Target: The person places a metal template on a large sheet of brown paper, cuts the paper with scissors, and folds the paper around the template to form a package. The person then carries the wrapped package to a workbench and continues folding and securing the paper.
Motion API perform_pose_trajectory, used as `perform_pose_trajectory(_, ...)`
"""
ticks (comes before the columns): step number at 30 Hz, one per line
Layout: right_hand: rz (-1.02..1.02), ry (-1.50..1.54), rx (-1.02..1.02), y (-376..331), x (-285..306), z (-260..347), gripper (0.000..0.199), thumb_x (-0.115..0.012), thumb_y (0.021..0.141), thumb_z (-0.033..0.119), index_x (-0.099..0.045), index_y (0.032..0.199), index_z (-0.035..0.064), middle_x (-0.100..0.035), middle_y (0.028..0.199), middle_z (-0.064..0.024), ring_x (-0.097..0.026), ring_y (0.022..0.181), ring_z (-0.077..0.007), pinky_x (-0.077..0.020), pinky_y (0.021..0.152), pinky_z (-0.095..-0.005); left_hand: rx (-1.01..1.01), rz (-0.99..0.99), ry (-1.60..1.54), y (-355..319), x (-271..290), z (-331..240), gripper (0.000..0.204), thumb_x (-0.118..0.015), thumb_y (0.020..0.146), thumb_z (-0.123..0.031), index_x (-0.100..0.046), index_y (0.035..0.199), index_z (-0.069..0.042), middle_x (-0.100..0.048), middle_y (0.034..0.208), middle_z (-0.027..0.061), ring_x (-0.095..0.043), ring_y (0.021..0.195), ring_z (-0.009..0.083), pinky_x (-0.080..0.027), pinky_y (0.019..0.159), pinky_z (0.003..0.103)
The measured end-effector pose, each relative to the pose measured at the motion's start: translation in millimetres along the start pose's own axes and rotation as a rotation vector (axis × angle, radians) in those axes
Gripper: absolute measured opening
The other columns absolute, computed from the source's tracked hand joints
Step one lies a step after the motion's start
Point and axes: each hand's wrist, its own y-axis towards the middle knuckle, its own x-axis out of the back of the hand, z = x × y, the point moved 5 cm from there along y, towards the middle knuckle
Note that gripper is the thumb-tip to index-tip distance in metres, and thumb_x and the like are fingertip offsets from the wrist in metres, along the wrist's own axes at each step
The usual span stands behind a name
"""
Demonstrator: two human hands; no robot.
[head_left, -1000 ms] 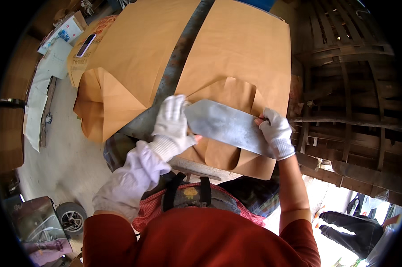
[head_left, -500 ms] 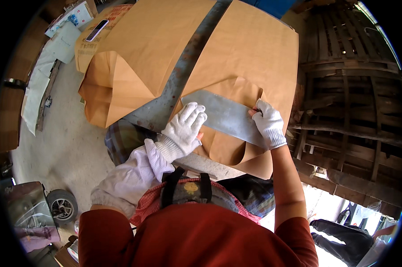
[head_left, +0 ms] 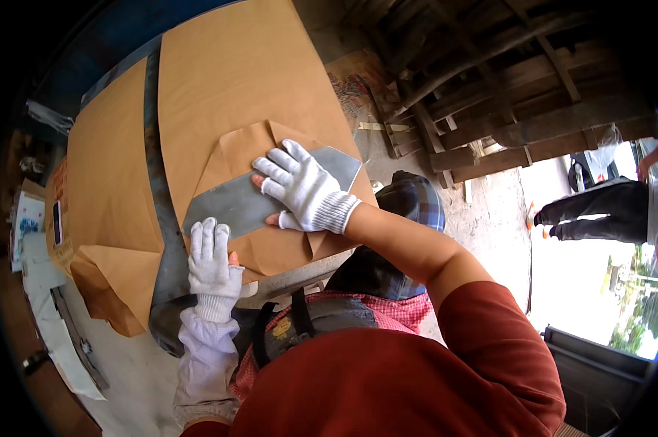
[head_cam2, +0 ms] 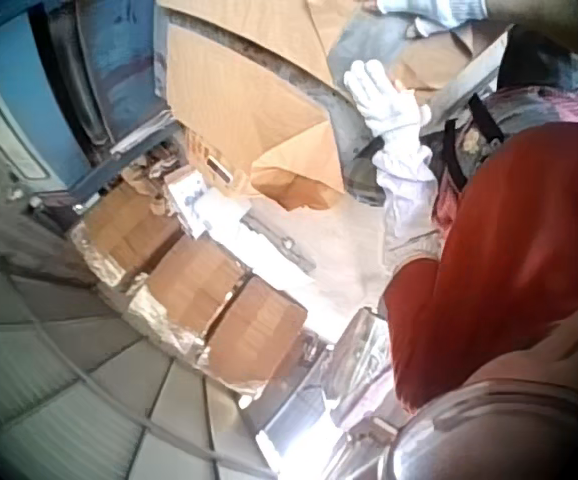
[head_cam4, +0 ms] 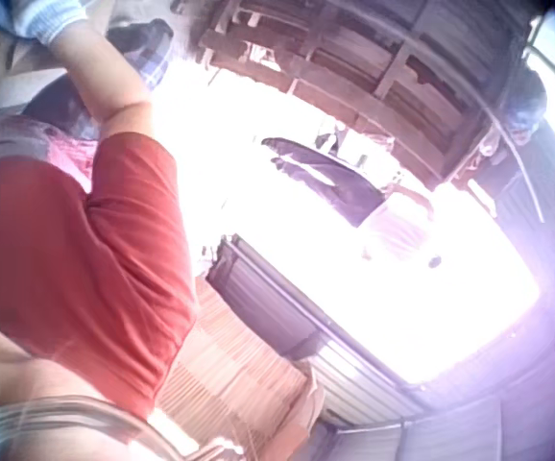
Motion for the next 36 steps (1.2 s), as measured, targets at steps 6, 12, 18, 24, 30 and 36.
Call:
perform_pose_trajectory(6,-0.007,0.031,-0.033,-8,-4,-5,0.071,-0.063,0.083,0.055,-0.060,0.131,0.0034,-0.052,0.144,-0.0172,-0.043,0.138,-0.0353,-0.0215,0.120,-0.0540,-0.033,0.034,0.040,6,1,-3,0.056,-0.070,0.075,-0.010,-0.052,0.128,-0.006,-0.046,0.145,0.0148,-0.038,0.138,0.0397,-0.039,0.108,0.050)
perform_pose_trajectory(12,0.005,0.041,-0.016,-5,-3,-5,0.069,-0.064,0.082,0.053,-0.061,0.130,0.0034,-0.051,0.145,-0.0172,-0.043,0.138,-0.0356,-0.0214,0.121,-0.0533,-0.011,0.137,0.031,12,9,-4,0.057,-0.073,0.069,-0.012,-0.053,0.122,-0.005,-0.046,0.145,0.0140,-0.040,0.137,0.0369,-0.041,0.107,0.049)
perform_pose_trajectory(18,-0.157,0.528,-0.086,-21,-12,-47,0.031,-0.065,0.069,0.005,-0.068,0.100,0.0032,-0.062,0.133,-0.0148,-0.051,0.131,-0.0363,-0.0321,0.118,-0.0515,-0.131,0.275,0.054,34,25,-10,0.053,-0.074,0.062,-0.020,-0.057,0.111,-0.008,-0.052,0.139,0.0119,-0.051,0.120,0.0298,-0.045,0.101,0.042)
perform_pose_trajectory(24,0.122,0.280,0.027,-55,29,-28,0.039,-0.068,0.056,0.003,-0.068,0.095,0.0059,-0.064,0.130,-0.0109,-0.053,0.129,-0.0353,-0.0341,0.117,-0.0531,-0.309,-0.112,0.087,32,-6,14,0.038,-0.076,0.061,-0.011,-0.064,0.096,-0.008,-0.065,0.115,0.0065,-0.062,0.097,0.0276,-0.052,0.083,0.042)
perform_pose_trajectory(30,0.007,0.355,-0.092,-60,33,-29,0.024,-0.069,0.056,0.002,-0.062,0.079,0.0051,-0.068,0.121,-0.0111,-0.059,0.117,-0.0365,-0.0410,0.111,-0.0508,-0.093,-0.062,-0.121,37,-10,23,0.042,-0.075,0.064,-0.008,-0.073,0.105,-0.009,-0.066,0.097,0.0051,-0.064,0.093,0.0281,-0.053,0.082,0.043)
perform_pose_trajectory(36,0.005,0.238,-0.417,-60,15,-40,0.025,-0.083,0.066,0.019,-0.065,0.077,0.0053,-0.066,0.096,-0.0135,-0.062,0.096,-0.0358,-0.0504,0.083,-0.0450,0.270,0.246,-0.086,50,-4,22,0.040,-0.081,0.076,-0.026,-0.071,0.112,-0.012,-0.065,0.106,0.0090,-0.064,0.100,0.0318,-0.053,0.085,0.044)
